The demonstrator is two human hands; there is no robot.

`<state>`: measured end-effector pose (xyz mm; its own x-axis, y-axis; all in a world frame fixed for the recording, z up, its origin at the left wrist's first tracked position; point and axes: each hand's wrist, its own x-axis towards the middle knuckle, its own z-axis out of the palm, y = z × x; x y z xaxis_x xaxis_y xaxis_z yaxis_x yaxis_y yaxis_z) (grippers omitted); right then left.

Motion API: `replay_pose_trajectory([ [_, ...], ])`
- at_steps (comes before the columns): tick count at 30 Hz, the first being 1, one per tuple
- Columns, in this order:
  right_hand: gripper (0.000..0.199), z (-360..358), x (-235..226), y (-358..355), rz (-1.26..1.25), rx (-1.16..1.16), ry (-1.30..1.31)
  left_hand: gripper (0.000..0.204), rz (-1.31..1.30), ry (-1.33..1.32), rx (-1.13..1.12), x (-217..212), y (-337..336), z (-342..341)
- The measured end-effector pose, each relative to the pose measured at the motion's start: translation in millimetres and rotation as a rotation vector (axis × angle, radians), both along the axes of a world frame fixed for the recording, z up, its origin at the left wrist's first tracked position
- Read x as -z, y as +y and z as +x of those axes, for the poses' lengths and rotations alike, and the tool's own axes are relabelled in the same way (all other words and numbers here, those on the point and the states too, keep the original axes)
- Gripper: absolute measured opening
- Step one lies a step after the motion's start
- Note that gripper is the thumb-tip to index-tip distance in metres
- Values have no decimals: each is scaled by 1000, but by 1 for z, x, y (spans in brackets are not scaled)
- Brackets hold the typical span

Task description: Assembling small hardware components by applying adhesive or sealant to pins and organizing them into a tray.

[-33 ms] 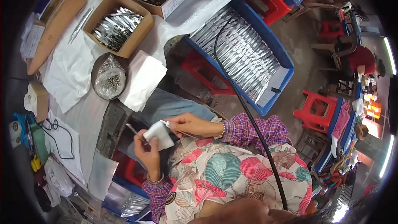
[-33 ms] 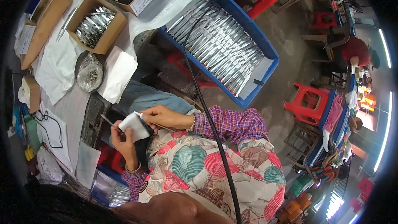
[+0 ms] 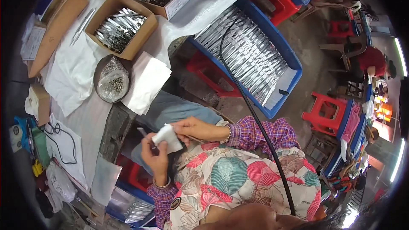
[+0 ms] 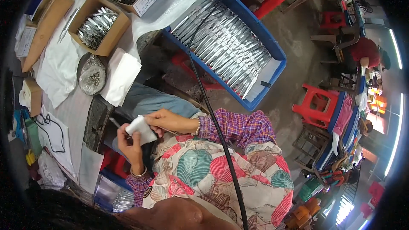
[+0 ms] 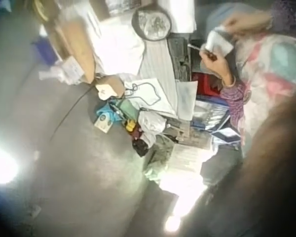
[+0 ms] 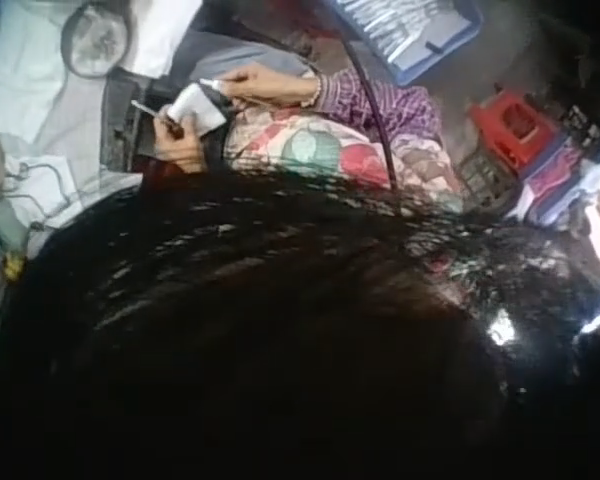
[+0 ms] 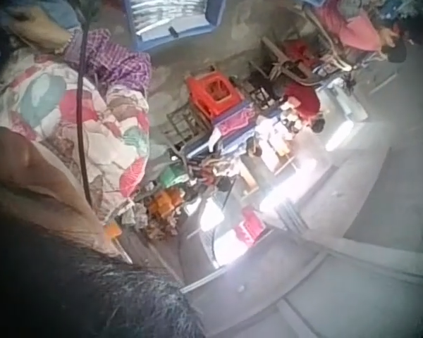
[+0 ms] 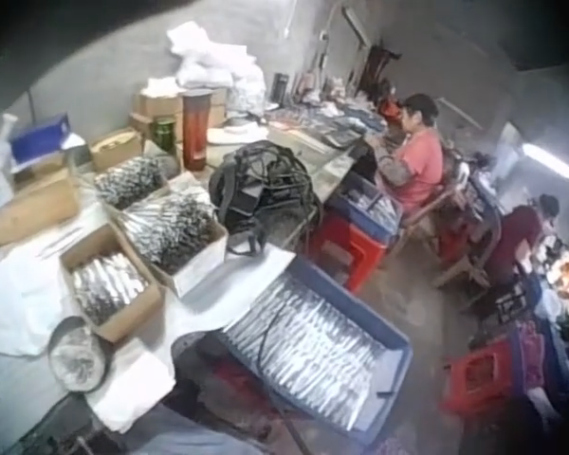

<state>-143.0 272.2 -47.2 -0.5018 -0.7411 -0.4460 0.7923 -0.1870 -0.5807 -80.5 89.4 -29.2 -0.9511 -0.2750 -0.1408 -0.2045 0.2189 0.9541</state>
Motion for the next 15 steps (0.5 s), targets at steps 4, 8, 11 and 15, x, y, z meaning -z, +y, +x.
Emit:
replay_pose_trajectory([
  [4,35,2,-11,1,-72,-18,-262,28,-300,133,98,3,7,-4],
  [8,36,0,-11,0,-67,-49,-333,24,-270,47,39,-5,1,-11],
  [11,36,-1,-11,-3,-46,-56,-345,23,-183,100,29,-6,-6,-6],
  [15,35,3,-11,-4,-81,-142,-322,21,-301,11,98,-14,2,0],
])
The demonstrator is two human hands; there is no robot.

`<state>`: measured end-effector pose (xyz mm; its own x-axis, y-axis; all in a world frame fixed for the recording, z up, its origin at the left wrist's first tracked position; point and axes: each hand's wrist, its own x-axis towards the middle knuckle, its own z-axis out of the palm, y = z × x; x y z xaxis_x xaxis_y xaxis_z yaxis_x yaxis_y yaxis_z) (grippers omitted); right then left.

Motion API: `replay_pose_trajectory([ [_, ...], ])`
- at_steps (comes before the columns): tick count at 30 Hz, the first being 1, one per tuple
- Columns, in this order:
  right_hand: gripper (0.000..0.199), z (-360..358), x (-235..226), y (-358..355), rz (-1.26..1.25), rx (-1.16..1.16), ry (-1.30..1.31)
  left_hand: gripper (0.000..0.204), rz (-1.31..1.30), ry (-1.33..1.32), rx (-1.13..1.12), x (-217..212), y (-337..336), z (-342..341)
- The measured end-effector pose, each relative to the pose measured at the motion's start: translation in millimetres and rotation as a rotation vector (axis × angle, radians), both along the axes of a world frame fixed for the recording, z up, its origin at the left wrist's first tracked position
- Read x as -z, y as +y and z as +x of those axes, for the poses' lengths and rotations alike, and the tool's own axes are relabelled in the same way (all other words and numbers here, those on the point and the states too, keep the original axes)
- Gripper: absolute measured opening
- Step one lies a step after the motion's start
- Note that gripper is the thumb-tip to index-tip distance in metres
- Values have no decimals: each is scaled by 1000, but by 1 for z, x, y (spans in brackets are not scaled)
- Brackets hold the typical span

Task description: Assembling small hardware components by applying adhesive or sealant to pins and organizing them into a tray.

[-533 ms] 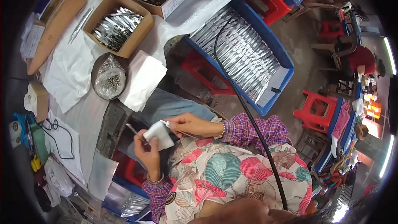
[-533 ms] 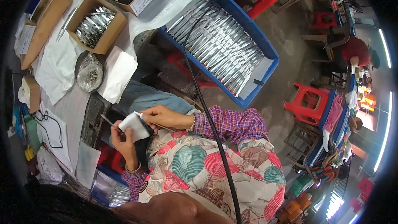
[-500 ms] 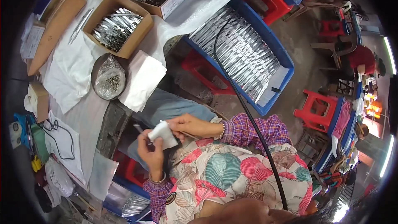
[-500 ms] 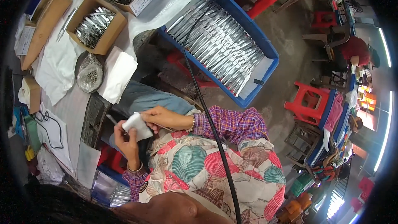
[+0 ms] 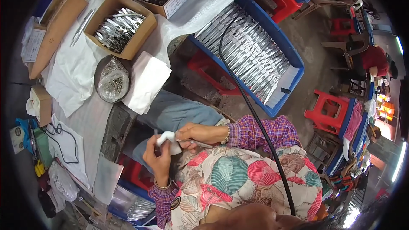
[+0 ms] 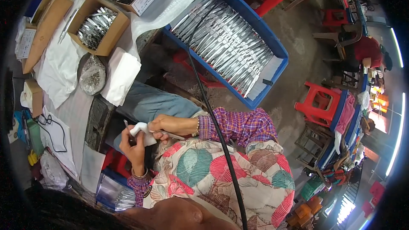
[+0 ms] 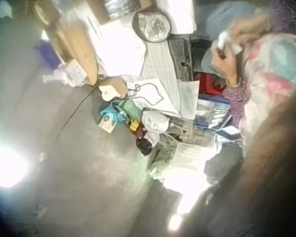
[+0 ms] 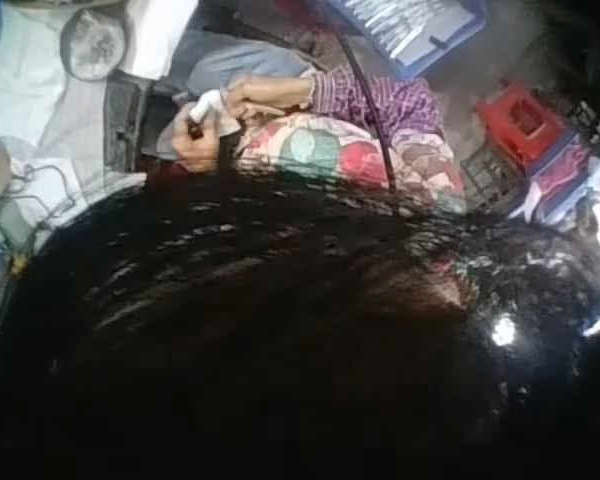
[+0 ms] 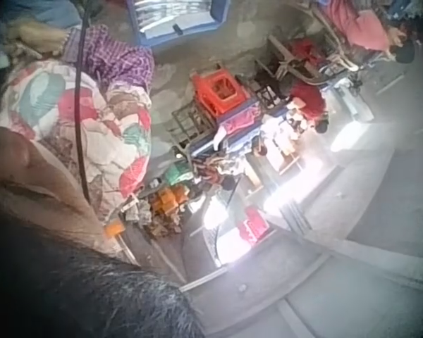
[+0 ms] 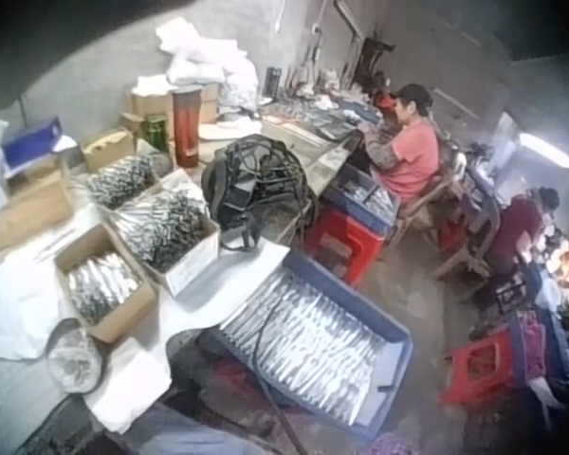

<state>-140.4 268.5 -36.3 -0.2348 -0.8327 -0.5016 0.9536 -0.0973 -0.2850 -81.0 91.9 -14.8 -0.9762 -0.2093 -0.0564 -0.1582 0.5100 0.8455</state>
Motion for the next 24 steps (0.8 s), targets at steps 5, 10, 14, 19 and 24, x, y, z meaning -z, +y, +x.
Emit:
replay_pose_trajectory([
  [5,32,-1,-6,1,-7,-113,73,24,-31,-12,-187,-4,-27,16],
  [10,29,2,-3,4,-25,-103,135,33,-140,55,-486,-24,-93,74],
  [14,34,-10,-21,32,139,-94,370,29,-486,70,-882,-48,-153,127],
  [19,34,-29,-17,86,415,160,441,39,-964,-172,-1008,-48,-231,202],
  [24,32,-31,-13,153,602,622,386,38,-835,-131,-1005,-39,-238,200],
])
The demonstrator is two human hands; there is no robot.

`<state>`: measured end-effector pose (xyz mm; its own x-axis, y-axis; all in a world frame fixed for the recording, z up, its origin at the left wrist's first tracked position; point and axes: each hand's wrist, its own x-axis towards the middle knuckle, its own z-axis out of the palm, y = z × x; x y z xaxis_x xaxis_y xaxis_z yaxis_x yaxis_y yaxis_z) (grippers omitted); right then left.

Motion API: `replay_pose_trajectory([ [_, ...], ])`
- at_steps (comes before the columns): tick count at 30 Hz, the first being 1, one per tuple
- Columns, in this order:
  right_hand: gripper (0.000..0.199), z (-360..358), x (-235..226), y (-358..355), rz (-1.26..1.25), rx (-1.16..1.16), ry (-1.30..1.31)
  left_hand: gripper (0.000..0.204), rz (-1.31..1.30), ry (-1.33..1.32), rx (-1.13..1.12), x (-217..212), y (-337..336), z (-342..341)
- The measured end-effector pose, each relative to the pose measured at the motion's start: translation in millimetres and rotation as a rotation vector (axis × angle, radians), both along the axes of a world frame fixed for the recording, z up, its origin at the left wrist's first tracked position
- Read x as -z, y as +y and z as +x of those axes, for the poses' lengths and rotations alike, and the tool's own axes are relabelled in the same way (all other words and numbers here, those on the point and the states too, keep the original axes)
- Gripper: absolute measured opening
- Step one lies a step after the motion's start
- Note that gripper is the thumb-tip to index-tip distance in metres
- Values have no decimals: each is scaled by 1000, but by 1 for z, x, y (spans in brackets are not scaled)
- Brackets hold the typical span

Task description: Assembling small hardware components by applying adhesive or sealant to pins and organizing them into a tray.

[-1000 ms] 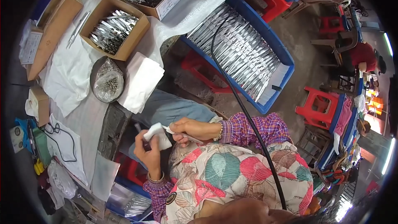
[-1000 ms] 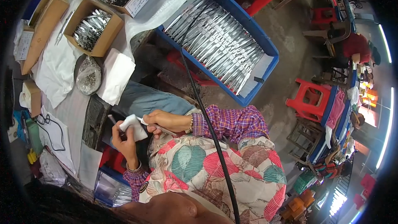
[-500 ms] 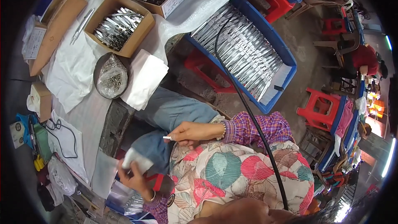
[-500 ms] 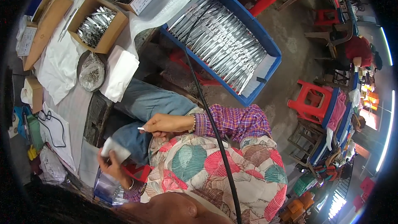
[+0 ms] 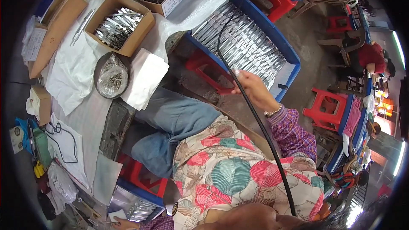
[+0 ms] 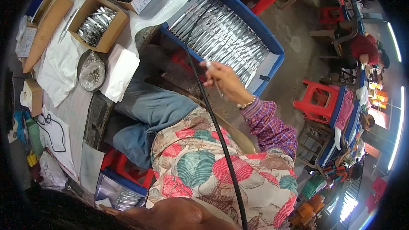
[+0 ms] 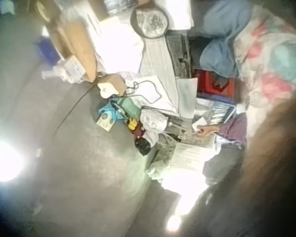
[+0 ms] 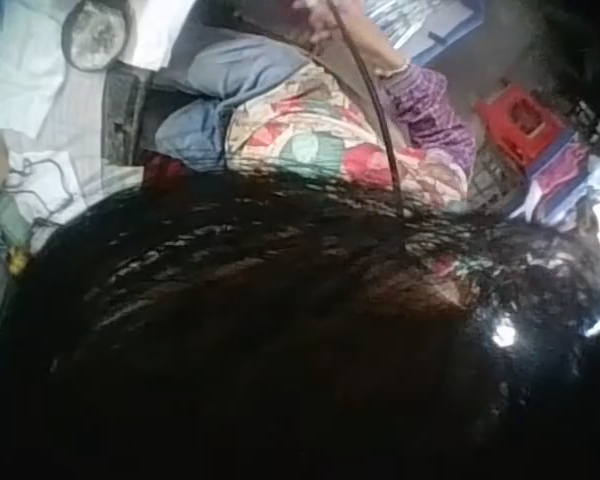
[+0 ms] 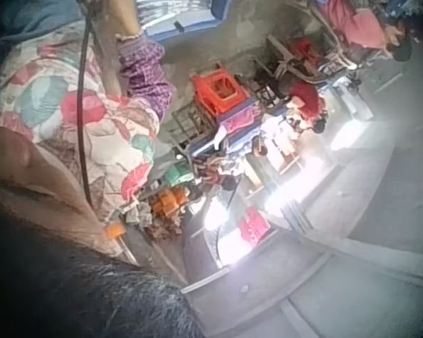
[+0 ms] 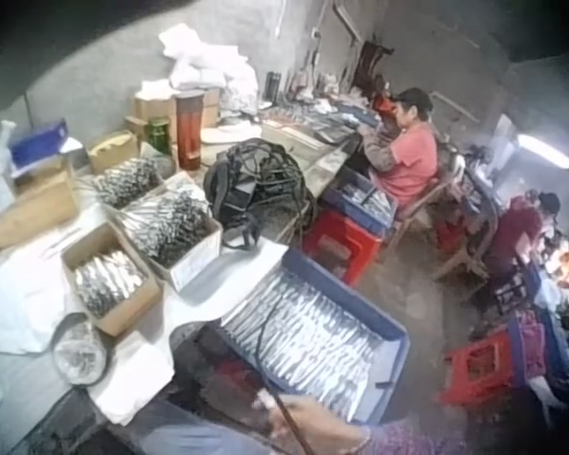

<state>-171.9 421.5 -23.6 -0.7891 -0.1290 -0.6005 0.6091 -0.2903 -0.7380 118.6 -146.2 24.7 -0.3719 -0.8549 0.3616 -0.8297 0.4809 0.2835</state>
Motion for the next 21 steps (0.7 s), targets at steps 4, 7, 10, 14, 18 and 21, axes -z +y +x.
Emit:
replay_pose_trajectory([
  [4,34,5,8,35,-122,235,-40,37,79,65,20,7,-1,-12],
  [7,34,10,18,48,-171,383,-83,37,136,109,26,8,0,-19],
  [10,35,13,25,53,-127,407,-66,36,185,150,27,5,2,-26],
  [14,34,13,27,55,-78,418,-70,35,246,206,33,1,5,-39],
  [18,33,14,31,65,-47,449,-57,34,308,261,35,-2,9,-57],
  [21,26,19,32,90,153,477,77,34,351,301,33,-7,14,-65],
])
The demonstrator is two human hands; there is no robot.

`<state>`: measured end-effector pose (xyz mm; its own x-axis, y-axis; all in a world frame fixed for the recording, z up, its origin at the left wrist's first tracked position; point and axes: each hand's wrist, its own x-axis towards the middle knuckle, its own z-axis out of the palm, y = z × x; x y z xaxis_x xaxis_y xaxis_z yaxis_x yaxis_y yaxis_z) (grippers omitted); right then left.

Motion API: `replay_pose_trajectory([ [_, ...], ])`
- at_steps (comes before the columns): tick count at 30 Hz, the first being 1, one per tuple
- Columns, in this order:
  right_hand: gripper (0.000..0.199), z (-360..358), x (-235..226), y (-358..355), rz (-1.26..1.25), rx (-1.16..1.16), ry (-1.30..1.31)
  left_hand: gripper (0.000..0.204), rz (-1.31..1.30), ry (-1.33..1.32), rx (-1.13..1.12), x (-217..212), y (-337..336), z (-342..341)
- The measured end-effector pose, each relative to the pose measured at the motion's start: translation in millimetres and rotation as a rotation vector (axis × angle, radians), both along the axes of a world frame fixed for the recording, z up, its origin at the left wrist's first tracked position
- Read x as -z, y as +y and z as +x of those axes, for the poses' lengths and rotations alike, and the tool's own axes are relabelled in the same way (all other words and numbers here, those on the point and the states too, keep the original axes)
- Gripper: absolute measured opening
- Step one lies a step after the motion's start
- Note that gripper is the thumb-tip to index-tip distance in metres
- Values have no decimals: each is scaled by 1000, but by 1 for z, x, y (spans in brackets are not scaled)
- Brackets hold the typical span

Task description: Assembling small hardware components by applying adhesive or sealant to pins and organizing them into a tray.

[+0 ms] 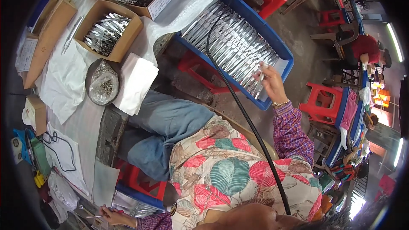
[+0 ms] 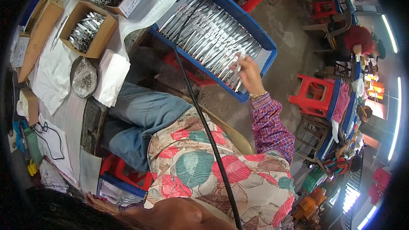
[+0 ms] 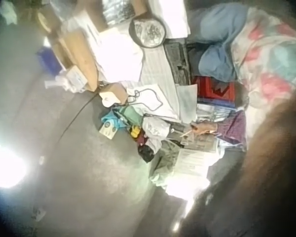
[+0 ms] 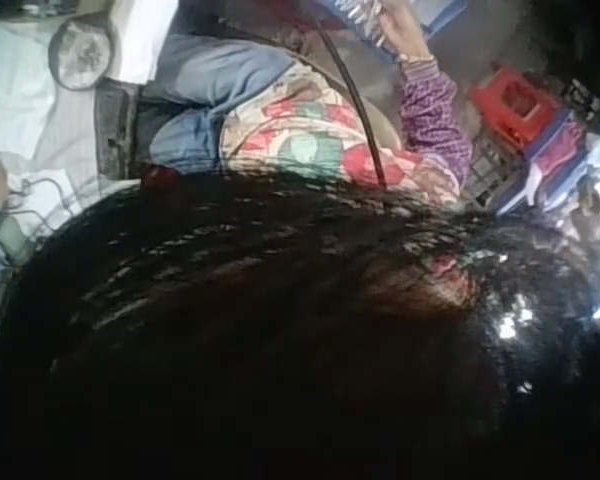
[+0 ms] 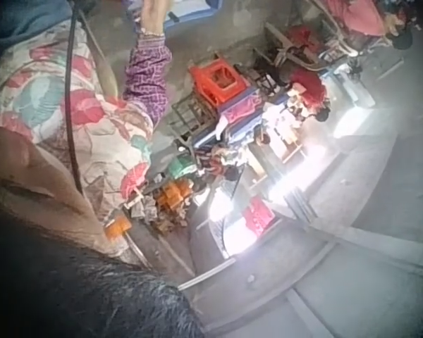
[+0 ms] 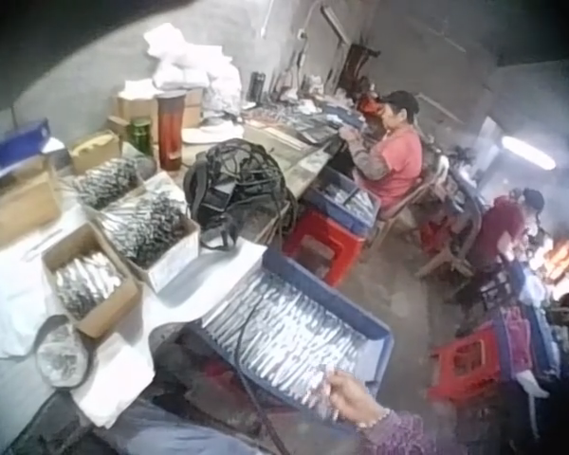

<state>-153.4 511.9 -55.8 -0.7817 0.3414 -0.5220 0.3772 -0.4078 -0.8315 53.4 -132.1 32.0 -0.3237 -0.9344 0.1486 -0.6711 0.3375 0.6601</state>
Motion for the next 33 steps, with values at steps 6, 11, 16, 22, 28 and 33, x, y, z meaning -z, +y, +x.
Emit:
replay_pose_trajectory([
  [6,22,20,24,51,582,-10,-176,28,173,54,112,-7,14,-13],
  [11,36,25,37,40,709,42,-169,16,214,222,249,0,36,-28],
  [16,49,27,61,43,635,19,-115,11,240,241,269,-10,58,-43],
  [22,60,27,62,34,571,-14,-171,9,355,261,328,6,60,-48],
  [28,61,30,52,30,783,-261,-292,6,380,242,393,4,73,-50],
  [33,50,30,36,43,816,-206,-248,6,416,240,414,5,86,-56],
])
